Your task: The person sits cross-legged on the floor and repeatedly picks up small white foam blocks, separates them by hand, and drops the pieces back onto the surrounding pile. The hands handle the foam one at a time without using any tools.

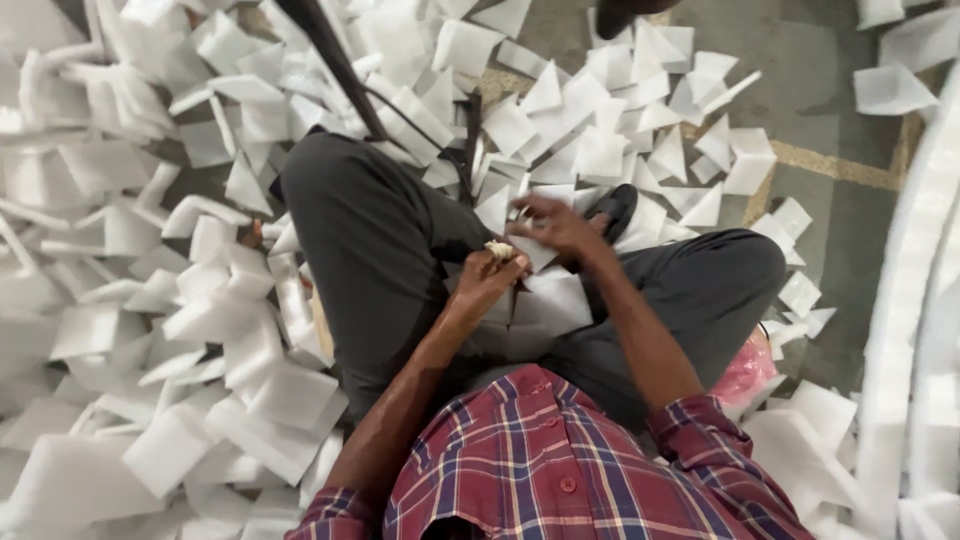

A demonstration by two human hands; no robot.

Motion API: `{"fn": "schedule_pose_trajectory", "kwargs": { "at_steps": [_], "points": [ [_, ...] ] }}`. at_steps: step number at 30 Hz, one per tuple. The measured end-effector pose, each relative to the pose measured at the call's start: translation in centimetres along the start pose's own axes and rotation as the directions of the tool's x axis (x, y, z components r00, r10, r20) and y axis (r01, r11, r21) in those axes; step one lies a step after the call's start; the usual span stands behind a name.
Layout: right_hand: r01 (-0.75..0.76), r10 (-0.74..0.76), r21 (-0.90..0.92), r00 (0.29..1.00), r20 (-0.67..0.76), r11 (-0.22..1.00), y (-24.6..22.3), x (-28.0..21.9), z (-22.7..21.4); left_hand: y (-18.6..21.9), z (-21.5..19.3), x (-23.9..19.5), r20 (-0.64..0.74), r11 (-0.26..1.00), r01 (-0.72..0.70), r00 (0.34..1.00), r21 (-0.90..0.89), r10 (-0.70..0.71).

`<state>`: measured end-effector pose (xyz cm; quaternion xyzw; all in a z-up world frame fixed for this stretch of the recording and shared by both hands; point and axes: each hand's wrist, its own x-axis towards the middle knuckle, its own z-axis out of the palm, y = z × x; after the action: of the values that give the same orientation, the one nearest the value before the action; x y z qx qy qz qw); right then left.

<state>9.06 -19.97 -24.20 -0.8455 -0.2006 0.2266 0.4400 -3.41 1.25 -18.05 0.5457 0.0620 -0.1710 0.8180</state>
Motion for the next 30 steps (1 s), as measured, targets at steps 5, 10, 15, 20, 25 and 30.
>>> {"fn": "schedule_pose_trajectory", "kwargs": {
  "at_steps": [5, 10, 15, 20, 25, 30],
  "points": [
    [0.015, -0.276, -0.444, 0.801, -0.532, 0.896, 4.6, 2.8, -8.3, -0.3, -0.2, 0.0, -0.039, 0.993, 0.024, 0.999, 0.117, -0.019],
    [-0.29, 0.029, -0.503, 0.885, -0.464, 0.815, 7.1, 3.2, -12.1, 0.0, 0.0, -0.3, -0.067, 0.973, 0.047, 0.997, 0.227, -0.033],
    [-0.54, 0.441, -0.45, 0.841, -0.313, 0.712, 6.6, 6.2, -9.0, 0.4, -0.5, 0.3, -0.059, 0.926, -0.03, 0.997, 0.375, 0.056],
    [-0.37, 0.344, -0.38, 0.929, -0.137, 0.848, 6.3, 3.9, -6.8, 0.4, 0.0, 0.1, -0.033, 0.941, -0.031, 0.998, 0.336, 0.044],
    [-0.122, 0.144, -0.183, 0.983, 0.112, 0.976, 2.7, 1.9, -5.3, 1.5, 0.1, -0.5, -0.023, 0.934, -0.064, 0.997, 0.351, 0.077],
    [-0.22, 0.356, -0.496, 0.913, 0.198, 0.84, -4.3, -0.4, -1.1, 1.8, 0.4, -0.5, 0.008, 0.953, -0.045, 0.999, 0.299, 0.045]
  ]
}}
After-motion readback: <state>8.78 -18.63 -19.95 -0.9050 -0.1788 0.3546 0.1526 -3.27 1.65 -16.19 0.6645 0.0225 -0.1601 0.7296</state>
